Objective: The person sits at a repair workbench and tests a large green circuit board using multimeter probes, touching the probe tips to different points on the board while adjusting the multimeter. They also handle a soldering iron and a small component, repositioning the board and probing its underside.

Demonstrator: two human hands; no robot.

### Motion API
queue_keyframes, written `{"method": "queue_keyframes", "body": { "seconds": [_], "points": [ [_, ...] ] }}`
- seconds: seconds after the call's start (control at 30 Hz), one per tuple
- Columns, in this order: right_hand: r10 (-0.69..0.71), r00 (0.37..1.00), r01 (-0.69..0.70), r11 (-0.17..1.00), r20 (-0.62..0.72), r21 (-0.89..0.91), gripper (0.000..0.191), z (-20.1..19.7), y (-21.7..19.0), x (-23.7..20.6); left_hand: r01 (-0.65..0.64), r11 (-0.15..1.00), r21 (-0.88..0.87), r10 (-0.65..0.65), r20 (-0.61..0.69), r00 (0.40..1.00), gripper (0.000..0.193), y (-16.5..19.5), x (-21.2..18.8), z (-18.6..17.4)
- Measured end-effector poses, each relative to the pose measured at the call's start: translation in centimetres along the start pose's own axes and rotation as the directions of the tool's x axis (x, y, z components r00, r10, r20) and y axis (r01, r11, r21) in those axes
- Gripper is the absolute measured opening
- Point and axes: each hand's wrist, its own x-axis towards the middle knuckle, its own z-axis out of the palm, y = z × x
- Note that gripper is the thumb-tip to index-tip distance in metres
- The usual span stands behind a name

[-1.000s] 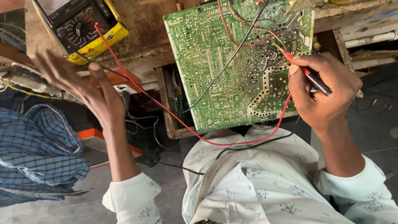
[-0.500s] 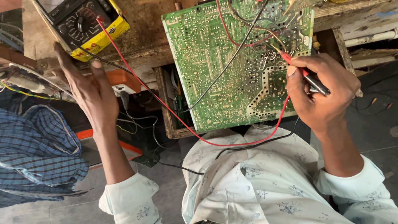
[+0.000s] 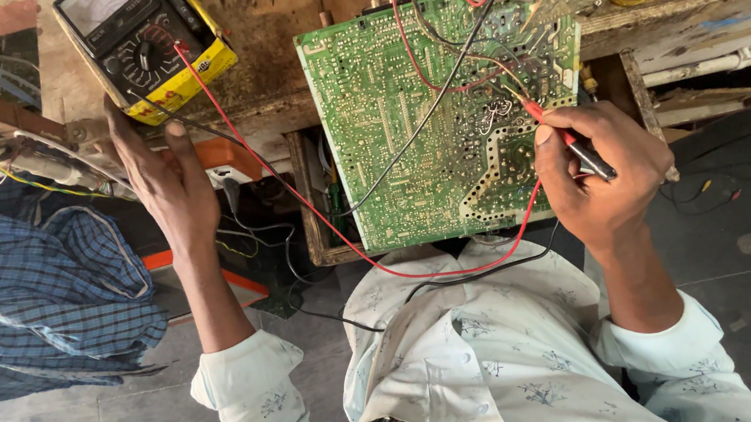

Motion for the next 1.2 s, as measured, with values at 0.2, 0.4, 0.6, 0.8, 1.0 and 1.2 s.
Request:
{"method": "queue_keyframes", "body": {
  "seconds": [0.2,0.4,0.6,0.8,1.0,1.2],
  "points": [
    [-0.007,1.0,0.007,1.0,0.008,0.022,0.011,0.22,-0.17,0.25,0.027,1.0,-0.015,-0.027,0.001,1.0,0.059,0.29,-0.05,0.02],
    [0.014,1.0,-0.015,1.0,0.017,0.025,0.011,0.41,-0.31,0.3,0.04,0.997,-0.067,-0.04,0.005,0.999,0.059,0.49,-0.01,-0.01],
    [0.024,1.0,-0.025,0.999,0.011,0.035,0.013,0.31,-0.43,0.2,0.079,0.997,-0.018,-0.079,0.015,0.997,0.059,0.33,-0.07,-0.08],
    [0.028,1.0,-0.028,0.999,0.003,0.033,0.012,0.08,-0.21,-0.01,0.121,0.993,0.002,-0.121,0.031,0.992,0.06,0.02,-0.19,-0.06],
    [0.016,1.0,-0.015,0.999,-0.022,0.028,0.01,-0.16,0.0,-0.33,0.126,0.992,0.009,-0.127,0.03,0.992,0.06,-0.04,-0.29,0.0],
    [-0.016,0.999,0.017,0.999,-0.045,0.029,0.009,-0.44,-0.16,-0.01,0.135,0.99,-0.049,-0.134,0.031,0.991,0.061,-0.09,-0.31,0.08]
  ]
}}
